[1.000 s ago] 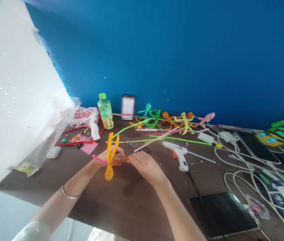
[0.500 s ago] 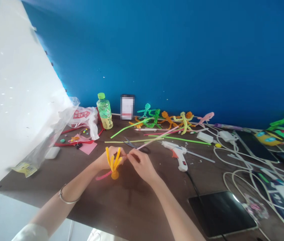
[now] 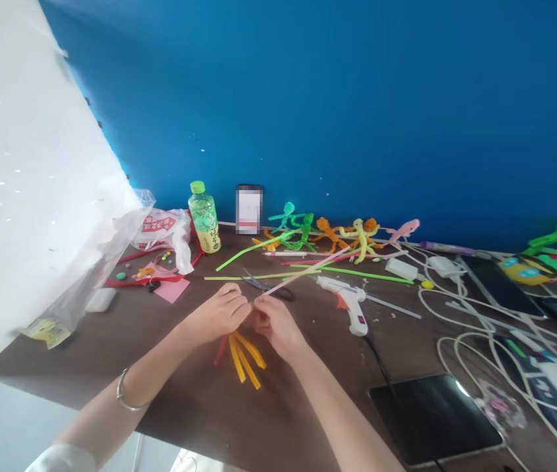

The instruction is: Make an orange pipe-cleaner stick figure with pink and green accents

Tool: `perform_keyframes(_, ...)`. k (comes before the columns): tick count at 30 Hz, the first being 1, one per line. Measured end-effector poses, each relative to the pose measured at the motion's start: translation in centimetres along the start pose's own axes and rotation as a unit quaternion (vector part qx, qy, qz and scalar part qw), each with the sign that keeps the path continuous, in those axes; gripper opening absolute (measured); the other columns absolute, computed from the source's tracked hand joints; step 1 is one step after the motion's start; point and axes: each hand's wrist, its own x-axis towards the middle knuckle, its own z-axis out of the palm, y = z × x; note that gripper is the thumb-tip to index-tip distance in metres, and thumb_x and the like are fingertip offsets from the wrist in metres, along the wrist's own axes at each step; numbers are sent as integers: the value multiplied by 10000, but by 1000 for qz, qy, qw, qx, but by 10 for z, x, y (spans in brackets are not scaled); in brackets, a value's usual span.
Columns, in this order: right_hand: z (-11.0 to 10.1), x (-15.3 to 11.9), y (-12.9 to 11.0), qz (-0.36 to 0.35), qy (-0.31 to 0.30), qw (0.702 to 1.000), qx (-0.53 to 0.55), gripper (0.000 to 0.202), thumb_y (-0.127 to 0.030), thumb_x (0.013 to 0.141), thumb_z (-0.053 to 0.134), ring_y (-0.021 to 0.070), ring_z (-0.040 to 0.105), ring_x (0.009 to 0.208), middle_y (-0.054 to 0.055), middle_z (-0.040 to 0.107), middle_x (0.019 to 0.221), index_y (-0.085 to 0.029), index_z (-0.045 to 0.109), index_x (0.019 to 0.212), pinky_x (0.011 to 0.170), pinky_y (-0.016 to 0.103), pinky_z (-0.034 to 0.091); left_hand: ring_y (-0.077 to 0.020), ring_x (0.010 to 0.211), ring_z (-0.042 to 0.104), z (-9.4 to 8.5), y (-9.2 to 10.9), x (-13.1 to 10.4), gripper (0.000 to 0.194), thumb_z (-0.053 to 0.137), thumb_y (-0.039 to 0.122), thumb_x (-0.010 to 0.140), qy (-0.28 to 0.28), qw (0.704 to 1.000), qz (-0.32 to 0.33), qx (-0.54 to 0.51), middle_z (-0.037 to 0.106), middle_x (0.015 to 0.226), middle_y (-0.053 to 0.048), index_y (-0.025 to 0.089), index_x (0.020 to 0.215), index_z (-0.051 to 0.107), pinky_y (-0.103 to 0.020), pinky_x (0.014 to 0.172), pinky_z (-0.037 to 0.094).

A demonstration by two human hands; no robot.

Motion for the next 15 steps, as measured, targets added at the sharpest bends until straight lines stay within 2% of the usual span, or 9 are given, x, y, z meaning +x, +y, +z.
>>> perform_keyframes(2, -1, -1, -3, -8, -12, 999, 29, 262, -312, 652, 640, 51, 281, 445, -67, 357, 521, -178, 419, 607, 429, 203, 214, -145, 671, 516, 0, -3, -1, 237, 305, 37, 847, 17, 999, -17, -22, 546, 679, -36, 139, 781, 509, -339, 800, 380)
perform_keyframes(4, -1, -1, -7, -27, -18, 999, 41, 255, -313, 650, 668, 60, 335, 479, -51, 396, 560, -173, 456, 643, 450, 208, 266, -143, 739, 537, 4, -5, -1, 186, 348, 102, 862, 54, 993, -66, -79, 583, 754, -41, 148, 892, 526, -342, 820, 378)
perform_keyframes(6, -1, -1, -9, -56, -8, 997, 43, 248, -327, 664, 672, 69, 369, 503, -37, 427, 591, -174, 476, 674, 470, 216, 305, -156, 827, 549, 10, -6, -2, 169, 412, 210, 860, 118, 965, -166, -167, 605, 861, -55, 168, 988, 515, -348, 826, 387)
perform_keyframes(7, -2, -1, -10, -71, 2, 997, 42, 245, -336, 672, 668, 72, 379, 509, -32, 441, 605, -178, 482, 689, 476, 219, 318, -160, 871, 549, 14, -6, -2, 200, 418, 240, 857, 148, 937, -228, -218, 601, 914, -67, 173, 1026, 502, -345, 829, 395)
perform_keyframes(9, -4, 0, -10, -99, 24, 994, 36, 239, -347, 684, 662, 78, 397, 519, -25, 469, 632, -188, 486, 713, 490, 224, 341, -161, 930, 543, 21, -6, -1, 246, 399, 284, 862, 215, 841, -378, -322, 579, 982, -87, 172, 1070, 468, -337, 838, 413)
perform_keyframes(10, -5, 1, -10, -117, 34, 992, 34, 236, -348, 687, 661, 81, 409, 526, -25, 476, 639, -194, 487, 721, 501, 228, 354, -158, 936, 547, 25, -6, 0, 261, 390, 306, 863, 239, 774, -450, -377, 570, 1001, -93, 171, 1078, 452, -332, 831, 426)
perform_keyframes(12, -9, 2, -9, -167, 55, 984, 27, 224, -349, 695, 656, 89, 440, 551, -31, 479, 633, -206, 487, 731, 546, 238, 390, -155, 899, 575, 29, -7, 2, 284, 396, 360, 854, 245, 615, -556, -503, 574, 995, -97, 167, 1057, 439, -323, 792, 461)
perform_keyframes(14, -14, 5, -8, -221, 80, 972, 5, 207, -355, 710, 641, 100, 474, 585, -35, 486, 629, -217, 490, 741, 605, 256, 421, -164, 831, 608, 30, -8, 3, 312, 429, 413, 831, 211, 464, -588, -627, 600, 936, -105, 150, 996, 463, -324, 747, 489)
perform_keyframes(15, -16, 6, -8, -241, 92, 966, -10, 199, -359, 719, 631, 104, 487, 598, -35, 497, 635, -222, 491, 750, 624, 264, 430, -172, 809, 619, 30, -9, 4, 329, 448, 432, 817, 181, 409, -577, -684, 616, 902, -109, 140, 964, 487, -329, 738, 495)
